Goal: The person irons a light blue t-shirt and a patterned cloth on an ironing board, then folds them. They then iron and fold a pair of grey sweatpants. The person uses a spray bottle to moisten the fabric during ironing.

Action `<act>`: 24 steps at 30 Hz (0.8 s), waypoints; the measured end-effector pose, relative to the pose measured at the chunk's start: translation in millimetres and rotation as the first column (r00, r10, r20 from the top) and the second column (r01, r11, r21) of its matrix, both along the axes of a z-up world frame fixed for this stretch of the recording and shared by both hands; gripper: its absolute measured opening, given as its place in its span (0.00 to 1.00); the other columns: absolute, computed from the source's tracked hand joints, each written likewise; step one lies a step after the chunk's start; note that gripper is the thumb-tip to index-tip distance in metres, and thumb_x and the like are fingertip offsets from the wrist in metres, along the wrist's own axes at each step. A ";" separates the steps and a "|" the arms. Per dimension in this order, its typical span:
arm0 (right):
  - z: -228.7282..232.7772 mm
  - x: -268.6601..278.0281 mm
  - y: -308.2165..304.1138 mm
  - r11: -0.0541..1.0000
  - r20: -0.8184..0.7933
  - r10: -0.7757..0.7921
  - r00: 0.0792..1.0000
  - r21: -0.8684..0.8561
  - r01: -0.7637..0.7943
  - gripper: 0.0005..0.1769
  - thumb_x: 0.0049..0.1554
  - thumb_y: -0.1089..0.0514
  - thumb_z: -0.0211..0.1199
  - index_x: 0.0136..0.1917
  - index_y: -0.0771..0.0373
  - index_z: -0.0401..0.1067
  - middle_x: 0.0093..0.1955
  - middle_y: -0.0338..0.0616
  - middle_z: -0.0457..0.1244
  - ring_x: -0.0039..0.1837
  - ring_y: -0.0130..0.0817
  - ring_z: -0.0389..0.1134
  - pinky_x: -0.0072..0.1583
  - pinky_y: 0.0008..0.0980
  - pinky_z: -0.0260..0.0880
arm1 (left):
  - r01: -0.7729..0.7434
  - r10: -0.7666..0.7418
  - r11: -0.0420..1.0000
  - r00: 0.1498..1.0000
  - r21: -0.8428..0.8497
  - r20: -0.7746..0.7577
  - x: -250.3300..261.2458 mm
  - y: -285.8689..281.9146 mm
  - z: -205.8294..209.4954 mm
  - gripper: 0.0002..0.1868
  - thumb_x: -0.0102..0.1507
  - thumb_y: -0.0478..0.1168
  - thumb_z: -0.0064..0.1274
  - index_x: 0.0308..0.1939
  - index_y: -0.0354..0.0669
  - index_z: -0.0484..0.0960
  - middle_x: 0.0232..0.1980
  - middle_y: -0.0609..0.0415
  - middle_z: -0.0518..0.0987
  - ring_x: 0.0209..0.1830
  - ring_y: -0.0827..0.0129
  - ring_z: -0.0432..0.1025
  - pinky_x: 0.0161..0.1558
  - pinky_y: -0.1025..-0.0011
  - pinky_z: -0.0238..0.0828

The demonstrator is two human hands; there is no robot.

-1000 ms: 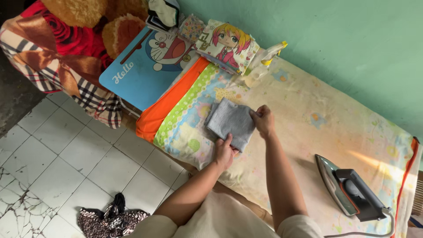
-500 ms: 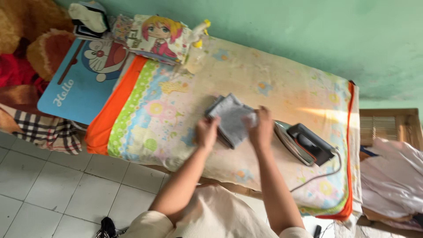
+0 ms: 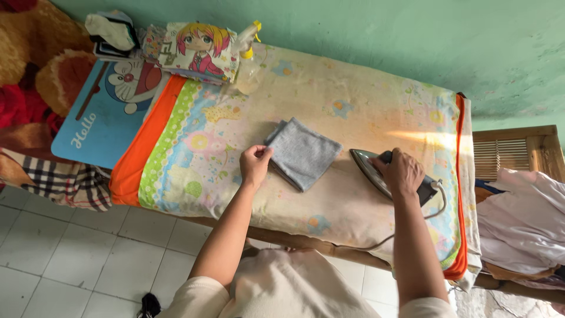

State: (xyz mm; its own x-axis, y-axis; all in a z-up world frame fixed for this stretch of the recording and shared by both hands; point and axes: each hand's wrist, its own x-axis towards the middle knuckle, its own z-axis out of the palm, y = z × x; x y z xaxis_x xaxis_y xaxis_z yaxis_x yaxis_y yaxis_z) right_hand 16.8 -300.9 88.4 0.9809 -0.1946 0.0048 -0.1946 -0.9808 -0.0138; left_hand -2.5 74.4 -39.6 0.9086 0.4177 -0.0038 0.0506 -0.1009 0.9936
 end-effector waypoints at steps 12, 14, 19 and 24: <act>-14.3 3.8 213.9 0.950 0.024 0.198 0.980 0.241 -0.198 0.34 0.51 0.32 0.72 0.51 0.63 0.70 0.44 0.55 0.70 0.48 0.53 0.73 0.48 0.50 0.72 | -0.074 0.073 0.997 0.996 0.028 0.047 2.8 5.1 13.9 0.12 0.58 0.32 0.60 0.40 0.38 0.73 0.31 0.54 0.78 0.29 0.73 0.73 0.35 0.72 0.72; -23.5 10.8 239.6 0.948 0.127 0.257 0.958 0.159 -0.275 0.34 0.48 0.33 0.73 0.49 0.64 0.70 0.43 0.54 0.70 0.48 0.52 0.73 0.50 0.48 0.72 | -0.068 0.066 0.994 0.997 0.080 0.033 3.8 9.5 13.3 0.12 0.58 0.32 0.61 0.39 0.39 0.72 0.30 0.55 0.78 0.28 0.73 0.73 0.34 0.72 0.72; -10.6 54.8 243.0 0.951 0.153 0.188 0.970 0.220 -0.219 0.30 0.47 0.36 0.75 0.47 0.61 0.70 0.44 0.53 0.70 0.49 0.55 0.72 0.48 0.51 0.70 | -0.034 0.032 0.993 0.999 0.117 0.016 -0.5 11.4 5.3 0.10 0.60 0.32 0.60 0.37 0.39 0.72 0.29 0.54 0.77 0.27 0.71 0.73 0.33 0.71 0.71; -1.0 13.9 232.6 0.948 0.037 0.216 0.976 0.232 -0.219 0.31 0.47 0.35 0.74 0.48 0.60 0.68 0.44 0.53 0.70 0.49 0.55 0.72 0.49 0.50 0.71 | -0.041 0.041 0.995 0.999 0.089 -0.001 5.6 15.6 8.0 0.11 0.59 0.32 0.61 0.36 0.39 0.72 0.27 0.55 0.76 0.26 0.70 0.72 0.33 0.70 0.70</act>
State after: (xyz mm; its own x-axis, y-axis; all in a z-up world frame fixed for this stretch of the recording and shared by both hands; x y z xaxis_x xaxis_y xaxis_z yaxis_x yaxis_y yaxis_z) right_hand 30.7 -68.4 87.4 0.9996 0.0264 -0.0040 0.0246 -0.9683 -0.2486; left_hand 3.1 90.0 -31.6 0.8909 0.4531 0.0328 0.0590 -0.1870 0.9806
